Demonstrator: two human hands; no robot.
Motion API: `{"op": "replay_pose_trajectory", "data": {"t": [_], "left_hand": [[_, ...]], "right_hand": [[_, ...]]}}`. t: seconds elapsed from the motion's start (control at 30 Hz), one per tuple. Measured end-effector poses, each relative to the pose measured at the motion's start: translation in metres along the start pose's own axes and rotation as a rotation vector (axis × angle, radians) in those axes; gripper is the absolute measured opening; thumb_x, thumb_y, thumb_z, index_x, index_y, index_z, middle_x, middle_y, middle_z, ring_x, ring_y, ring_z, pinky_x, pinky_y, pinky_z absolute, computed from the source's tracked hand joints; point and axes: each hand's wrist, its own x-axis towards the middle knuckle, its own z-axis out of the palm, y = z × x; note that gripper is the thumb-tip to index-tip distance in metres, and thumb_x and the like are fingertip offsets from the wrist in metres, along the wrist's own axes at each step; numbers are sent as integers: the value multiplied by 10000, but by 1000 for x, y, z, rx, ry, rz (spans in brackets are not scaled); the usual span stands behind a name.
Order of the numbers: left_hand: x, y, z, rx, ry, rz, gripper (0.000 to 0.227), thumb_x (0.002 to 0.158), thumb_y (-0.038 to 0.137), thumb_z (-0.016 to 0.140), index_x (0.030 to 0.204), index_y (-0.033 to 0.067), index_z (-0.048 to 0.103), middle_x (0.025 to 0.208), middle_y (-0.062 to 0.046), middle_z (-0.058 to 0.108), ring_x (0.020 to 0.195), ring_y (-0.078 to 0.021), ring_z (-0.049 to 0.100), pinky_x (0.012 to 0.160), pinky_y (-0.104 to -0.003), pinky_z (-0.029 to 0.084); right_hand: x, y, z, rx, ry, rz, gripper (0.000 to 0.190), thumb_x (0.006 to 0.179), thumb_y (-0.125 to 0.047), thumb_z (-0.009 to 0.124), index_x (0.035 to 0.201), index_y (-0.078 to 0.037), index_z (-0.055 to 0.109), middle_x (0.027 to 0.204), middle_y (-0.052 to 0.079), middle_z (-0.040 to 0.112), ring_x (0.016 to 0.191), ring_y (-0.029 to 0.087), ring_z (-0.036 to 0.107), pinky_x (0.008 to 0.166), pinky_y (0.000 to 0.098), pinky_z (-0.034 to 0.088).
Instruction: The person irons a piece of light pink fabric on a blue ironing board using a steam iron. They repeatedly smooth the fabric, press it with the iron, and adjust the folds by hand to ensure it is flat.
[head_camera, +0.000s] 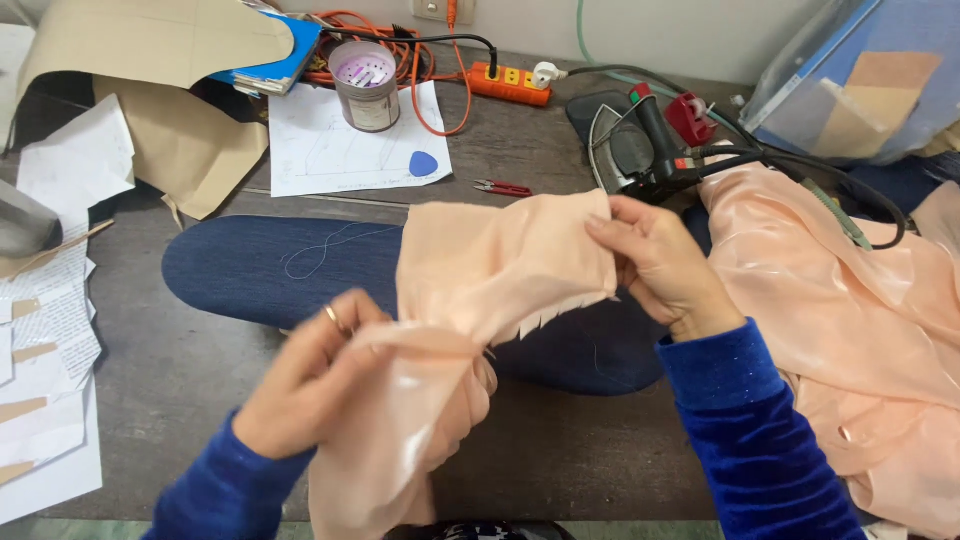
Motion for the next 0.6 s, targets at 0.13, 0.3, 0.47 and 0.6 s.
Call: {"op": "replay_pose_trajectory", "data": {"t": [0.13, 0.3, 0.47, 0.6], "left_hand": [[30, 62, -6, 230, 79, 124, 203, 947, 273, 523, 828, 112, 487, 749, 51, 443, 678, -65, 398, 595, -235, 347], [38, 123, 47, 604, 310, 136, 107, 836, 122, 526, 762, 62, 477, 600, 16, 533, 544, -89, 424, 489, -270, 368], [15, 30, 112, 703, -263, 248, 425, 791, 178, 734, 1137, 56, 520, 1023, -170, 534, 869, -371, 557, 731, -465, 457], [-6, -61, 166, 888, -280, 283, 702, 667, 209, 841, 1258, 37, 504, 1065, -165, 539, 810, -439, 586, 786, -575, 419]], "right_hand": [[-2, -16, -5, 102, -40, -117, 255, 872, -115, 641, 1106, -15, 631, 889, 50, 687, 705, 113, 649, 586, 233, 541], [-7, -13, -23, 129, -17, -157, 151, 885, -126, 647, 1012, -50, 617, 763, 23, 647, 606, 109, 625, 499, 239, 519], [10, 36, -67, -63, 166, -32, 219, 841, -118, 673, 1040, -26, 661, 893, 40, 663, 754, 109, 590, 662, 226, 466], [12, 70, -91, -134, 191, 26, 182, 836, -105, 682, 1006, -38, 676, 827, 43, 671, 663, 106, 580, 582, 228, 454]]}}
